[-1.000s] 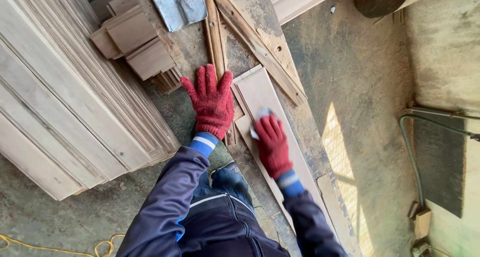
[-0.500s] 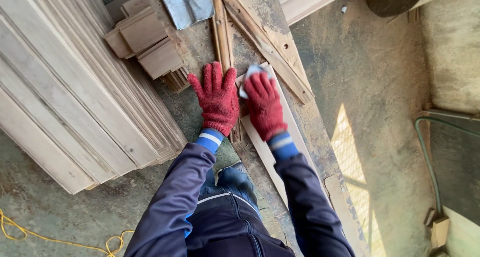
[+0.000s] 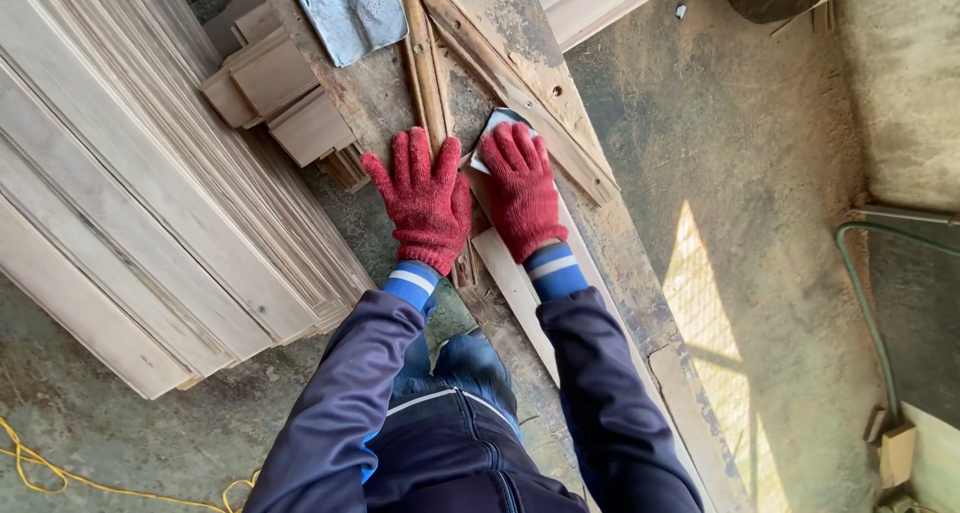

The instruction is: Sand a wooden plank using an orbital sander and manual sandpaper.

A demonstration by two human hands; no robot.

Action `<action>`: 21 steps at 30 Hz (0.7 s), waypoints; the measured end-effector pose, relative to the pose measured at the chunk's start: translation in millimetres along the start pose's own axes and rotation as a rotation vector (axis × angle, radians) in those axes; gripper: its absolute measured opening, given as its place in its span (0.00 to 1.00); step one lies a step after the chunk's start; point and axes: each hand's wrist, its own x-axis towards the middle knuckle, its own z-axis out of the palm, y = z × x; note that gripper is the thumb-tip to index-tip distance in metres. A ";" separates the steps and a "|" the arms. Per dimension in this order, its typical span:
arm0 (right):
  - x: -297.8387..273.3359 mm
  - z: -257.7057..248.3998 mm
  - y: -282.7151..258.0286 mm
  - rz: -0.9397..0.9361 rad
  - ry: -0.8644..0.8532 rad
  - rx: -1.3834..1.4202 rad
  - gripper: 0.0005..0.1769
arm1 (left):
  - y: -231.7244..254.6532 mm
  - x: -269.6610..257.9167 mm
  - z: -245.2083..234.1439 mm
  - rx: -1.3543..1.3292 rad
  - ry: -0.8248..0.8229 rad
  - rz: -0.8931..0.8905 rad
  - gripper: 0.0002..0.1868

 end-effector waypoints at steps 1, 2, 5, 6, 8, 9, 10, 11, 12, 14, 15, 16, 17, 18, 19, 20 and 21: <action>-17.1 -8.2 -1.8 0.007 0.002 -0.001 0.20 | -0.8 1.4 -3.2 -0.002 -0.003 0.006 0.30; -34.0 -16.8 -2.1 0.026 -0.034 0.043 0.19 | -0.2 2.8 -5.1 -0.018 0.016 0.011 0.26; -105.1 -48.5 -12.4 0.090 -0.125 0.079 0.18 | 1.2 8.3 -10.4 -0.050 0.038 0.006 0.22; -132.4 -60.2 -17.0 0.139 -0.172 0.074 0.18 | 1.5 10.3 -12.1 -0.063 0.041 0.006 0.22; -146.3 -73.3 -21.3 0.158 -0.225 0.028 0.14 | 0.2 9.5 -8.7 -0.053 0.037 -0.005 0.22; -153.8 -80.0 -22.7 0.181 -0.272 -0.015 0.14 | 0.3 9.0 -7.0 -0.041 0.032 -0.008 0.23; -131.8 -69.1 -18.7 0.186 -0.276 -0.014 0.14 | -0.6 9.0 -7.6 -0.043 0.026 -0.007 0.23; -110.9 -58.9 -14.3 0.150 -0.214 0.021 0.13 | -0.4 8.2 -8.5 -0.045 0.022 -0.010 0.22; -88.2 -47.7 -7.9 0.111 -0.144 0.053 0.15 | -0.4 10.2 -8.2 -0.045 0.026 -0.010 0.22; -42.9 -12.3 11.5 0.049 -0.076 0.037 0.15 | -0.7 8.8 -7.2 -0.042 0.039 0.000 0.22; -20.6 4.6 21.0 -0.015 -0.012 0.023 0.16 | -0.4 7.6 -7.4 -0.039 0.051 0.006 0.22; -10.0 -1.4 16.1 -0.011 -0.005 0.025 0.16 | 0.5 6.8 -7.9 -0.036 0.051 0.014 0.22; 1.2 -7.7 11.6 -0.010 -0.010 0.001 0.15 | 1.4 6.7 -8.3 -0.023 0.058 0.018 0.22; 13.3 -14.4 7.4 -0.005 -0.016 -0.025 0.15 | 1.7 8.1 -8.4 -0.013 0.063 0.027 0.23; -5.8 -17.1 4.0 0.003 -0.008 -0.025 0.15 | -1.2 8.5 -9.6 -0.013 0.063 0.038 0.23; -24.8 -21.1 3.7 0.039 -0.032 0.005 0.15 | -1.1 8.9 -8.5 -0.031 0.072 0.039 0.23; -43.2 -23.3 2.8 0.074 -0.056 0.034 0.16 | -2.4 9.4 -6.6 -0.049 0.082 0.040 0.24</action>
